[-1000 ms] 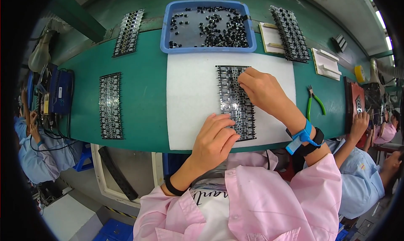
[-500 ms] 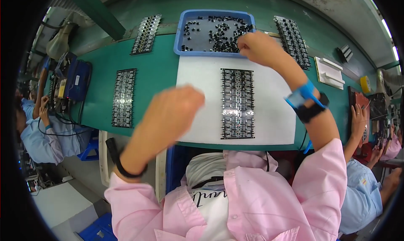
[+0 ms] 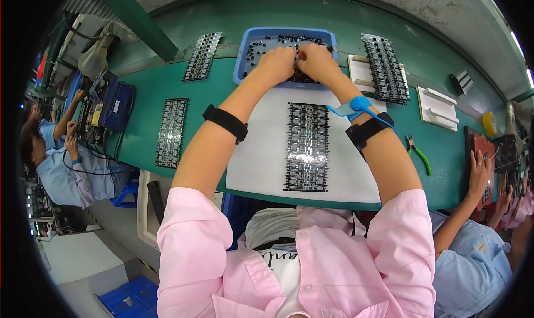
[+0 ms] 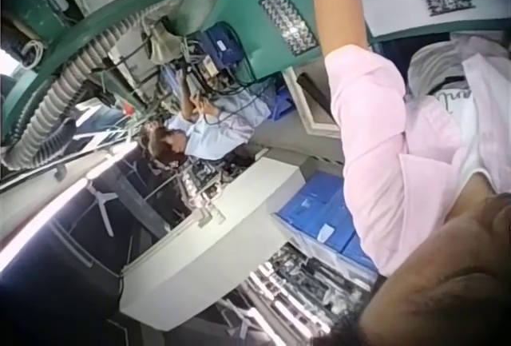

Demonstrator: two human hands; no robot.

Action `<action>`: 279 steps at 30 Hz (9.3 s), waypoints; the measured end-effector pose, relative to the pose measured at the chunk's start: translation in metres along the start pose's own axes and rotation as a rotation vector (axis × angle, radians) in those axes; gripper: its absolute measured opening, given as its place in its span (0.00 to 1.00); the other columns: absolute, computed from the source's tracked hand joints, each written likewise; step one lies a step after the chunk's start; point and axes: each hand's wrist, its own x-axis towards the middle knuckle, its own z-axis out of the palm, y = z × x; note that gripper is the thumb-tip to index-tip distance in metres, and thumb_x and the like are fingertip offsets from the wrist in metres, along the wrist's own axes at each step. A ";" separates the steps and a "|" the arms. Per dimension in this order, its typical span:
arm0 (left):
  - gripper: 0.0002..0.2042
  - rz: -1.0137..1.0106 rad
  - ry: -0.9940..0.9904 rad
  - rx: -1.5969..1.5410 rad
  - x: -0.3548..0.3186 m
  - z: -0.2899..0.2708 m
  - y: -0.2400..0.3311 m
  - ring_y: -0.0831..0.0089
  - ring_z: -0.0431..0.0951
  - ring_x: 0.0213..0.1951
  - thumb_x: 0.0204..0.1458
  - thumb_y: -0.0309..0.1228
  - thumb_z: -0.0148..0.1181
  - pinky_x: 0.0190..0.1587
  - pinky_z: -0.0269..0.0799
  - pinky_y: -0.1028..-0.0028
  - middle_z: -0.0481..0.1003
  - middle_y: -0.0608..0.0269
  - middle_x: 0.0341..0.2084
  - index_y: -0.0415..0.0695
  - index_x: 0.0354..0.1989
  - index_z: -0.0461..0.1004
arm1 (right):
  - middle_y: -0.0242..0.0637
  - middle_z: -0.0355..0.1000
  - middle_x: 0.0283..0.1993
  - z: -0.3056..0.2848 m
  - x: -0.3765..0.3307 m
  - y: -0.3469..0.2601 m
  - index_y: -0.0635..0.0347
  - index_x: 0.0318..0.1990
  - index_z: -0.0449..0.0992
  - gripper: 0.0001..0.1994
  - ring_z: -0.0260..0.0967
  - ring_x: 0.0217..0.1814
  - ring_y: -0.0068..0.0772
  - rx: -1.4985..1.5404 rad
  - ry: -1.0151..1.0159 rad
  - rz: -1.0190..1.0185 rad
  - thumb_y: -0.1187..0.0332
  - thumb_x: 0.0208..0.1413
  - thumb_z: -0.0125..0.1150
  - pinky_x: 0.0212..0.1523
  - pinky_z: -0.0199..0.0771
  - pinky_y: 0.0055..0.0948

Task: Placing small electronic components into a PCB board at an assembly station.

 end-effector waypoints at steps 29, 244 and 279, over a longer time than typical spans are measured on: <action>0.06 0.014 0.079 -0.594 -0.094 -0.052 0.035 0.63 0.71 0.22 0.50 0.26 0.47 0.27 0.67 0.69 0.71 0.54 0.22 0.36 0.30 0.66 | 0.38 0.65 0.21 -0.043 -0.159 -0.035 0.49 0.48 0.67 0.24 0.65 0.21 0.42 -0.449 -0.234 -0.194 0.79 0.38 0.49 0.22 0.64 0.36; 0.04 0.111 -0.155 -0.275 -0.199 -0.088 0.041 0.56 0.71 0.35 0.41 0.24 0.56 0.37 0.67 0.64 0.71 0.54 0.30 0.39 0.27 0.69 | 0.40 0.70 0.29 -0.078 -0.064 -0.021 0.60 0.29 0.72 0.06 0.68 0.32 0.44 -0.392 -0.365 -0.099 0.68 0.42 0.57 0.31 0.67 0.38; 0.06 -0.086 0.054 -0.506 -0.013 -0.034 -0.001 0.80 0.69 0.14 0.45 0.27 0.55 0.17 0.65 0.78 0.71 0.65 0.15 0.36 0.24 0.70 | 0.47 0.72 0.26 -0.022 -0.003 -0.005 0.61 0.26 0.76 0.07 0.71 0.33 0.45 0.469 -0.030 0.302 0.71 0.41 0.52 0.35 0.70 0.36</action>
